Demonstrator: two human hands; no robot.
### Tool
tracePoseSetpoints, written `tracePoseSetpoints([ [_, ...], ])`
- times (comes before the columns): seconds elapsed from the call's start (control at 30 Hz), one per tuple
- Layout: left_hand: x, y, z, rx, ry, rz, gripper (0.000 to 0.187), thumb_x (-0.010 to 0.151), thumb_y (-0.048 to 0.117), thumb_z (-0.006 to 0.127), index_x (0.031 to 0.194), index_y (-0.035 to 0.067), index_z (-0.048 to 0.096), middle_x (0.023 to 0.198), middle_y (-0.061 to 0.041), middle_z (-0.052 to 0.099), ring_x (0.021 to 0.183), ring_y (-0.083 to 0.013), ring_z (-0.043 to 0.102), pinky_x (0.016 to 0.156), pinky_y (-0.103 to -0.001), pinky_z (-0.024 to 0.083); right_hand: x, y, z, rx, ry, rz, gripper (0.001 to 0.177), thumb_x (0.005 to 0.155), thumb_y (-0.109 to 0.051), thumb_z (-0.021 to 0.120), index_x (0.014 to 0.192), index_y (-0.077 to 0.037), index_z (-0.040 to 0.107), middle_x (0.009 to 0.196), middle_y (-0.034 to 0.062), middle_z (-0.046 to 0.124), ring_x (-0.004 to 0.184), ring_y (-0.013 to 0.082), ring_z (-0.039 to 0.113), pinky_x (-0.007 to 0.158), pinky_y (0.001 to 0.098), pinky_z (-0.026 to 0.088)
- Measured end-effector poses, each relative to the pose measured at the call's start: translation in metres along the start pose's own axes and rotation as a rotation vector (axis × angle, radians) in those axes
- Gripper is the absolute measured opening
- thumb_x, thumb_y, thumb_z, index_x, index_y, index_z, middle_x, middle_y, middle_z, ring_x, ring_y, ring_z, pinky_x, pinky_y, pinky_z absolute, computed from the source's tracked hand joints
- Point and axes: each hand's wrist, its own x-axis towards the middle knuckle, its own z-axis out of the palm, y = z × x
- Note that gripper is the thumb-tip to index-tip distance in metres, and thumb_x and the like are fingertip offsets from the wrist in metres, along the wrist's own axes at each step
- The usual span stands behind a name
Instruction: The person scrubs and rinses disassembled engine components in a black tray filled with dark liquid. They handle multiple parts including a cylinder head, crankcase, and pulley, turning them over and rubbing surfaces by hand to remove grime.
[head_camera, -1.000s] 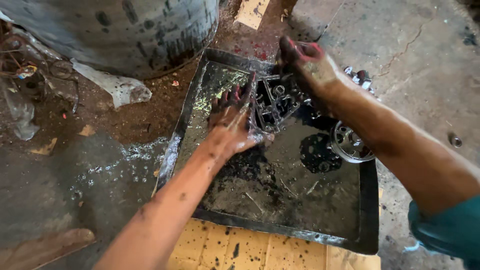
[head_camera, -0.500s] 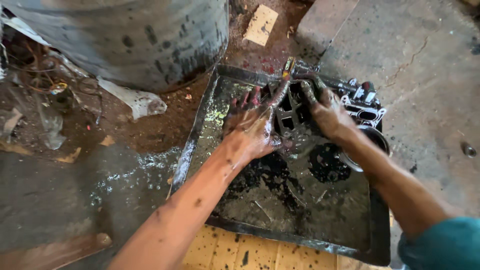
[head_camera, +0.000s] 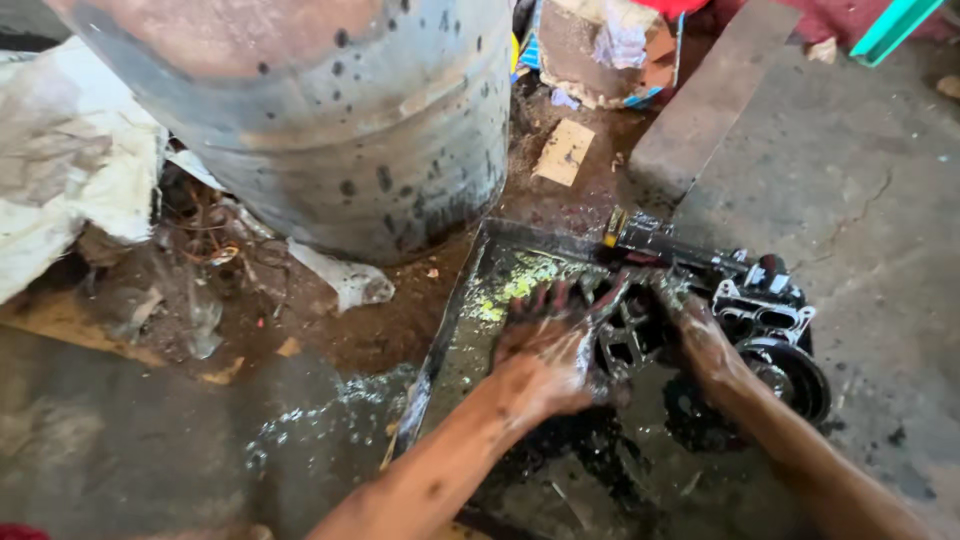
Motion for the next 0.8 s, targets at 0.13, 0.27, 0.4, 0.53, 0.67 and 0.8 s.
tracePoseSetpoints([
  [0.13,0.01,-0.005,0.015,0.013,-0.001,0.024,0.123,0.067,0.094,0.056,0.161,0.035,0.003,0.165,-0.022,0.008,0.152,-0.0458,0.01,0.121,-0.063,0.004,-0.007,-0.021,0.007,-0.286,-0.051,-0.433,0.059,0.112,-0.045,0.036,0.159,-0.01,0.04,0.161,0.0127,0.042,0.146,0.0257,0.038,0.116,0.0381,0.03],
  [0.27,0.006,0.0,0.005,-0.102,-0.189,-0.007,0.124,0.068,0.093,0.055,0.163,0.039,-0.004,0.164,-0.028,-0.006,0.152,-0.0451,-0.002,0.117,-0.061,-0.001,-0.001,-0.037,0.012,0.01,0.057,0.131,0.054,0.102,-0.046,0.05,0.142,-0.011,0.06,0.126,0.0147,0.068,0.108,0.025,0.061,0.086,0.0391,0.048],
  [0.4,-0.004,0.01,-0.023,-0.063,-0.234,-0.061,0.109,0.076,0.09,0.051,0.162,0.041,0.005,0.17,-0.018,0.0,0.155,-0.0456,0.004,0.124,-0.061,-0.001,-0.001,-0.023,0.019,0.13,0.026,0.208,0.055,0.097,-0.047,0.049,0.144,-0.018,0.056,0.125,0.0109,0.066,0.104,0.0245,0.061,0.081,0.0421,0.05],
  [0.53,0.001,0.015,-0.034,-0.001,-0.126,-0.046,0.113,0.073,0.076,0.07,0.16,0.046,0.004,0.167,-0.022,0.001,0.15,-0.0459,0.007,0.118,-0.064,0.003,-0.003,-0.014,0.016,-0.119,0.097,0.116,0.049,0.112,-0.049,0.055,0.125,-0.002,0.058,0.113,0.036,0.062,0.083,0.0368,0.049,0.07,0.0487,0.037],
  [0.67,0.009,0.013,-0.028,-0.174,-0.337,-0.121,0.118,0.07,0.083,0.066,0.159,0.049,-0.004,0.168,-0.021,0.002,0.153,-0.0458,0.007,0.125,-0.059,0.003,-0.004,-0.032,0.012,-0.177,0.078,0.166,0.051,0.098,-0.054,0.051,0.141,-0.027,0.054,0.125,-0.0082,0.058,0.106,0.009,0.055,0.073,0.0331,0.044],
  [0.8,0.007,0.009,-0.023,-0.115,-0.16,-0.062,0.12,0.071,0.084,0.066,0.163,0.045,-0.001,0.169,-0.024,0.008,0.154,-0.0446,0.006,0.124,-0.062,0.001,0.0,-0.051,0.02,0.069,0.075,0.142,0.049,0.1,-0.053,0.053,0.125,-0.013,0.065,0.096,0.0021,0.062,0.08,0.0163,0.052,0.062,0.0332,0.042],
])
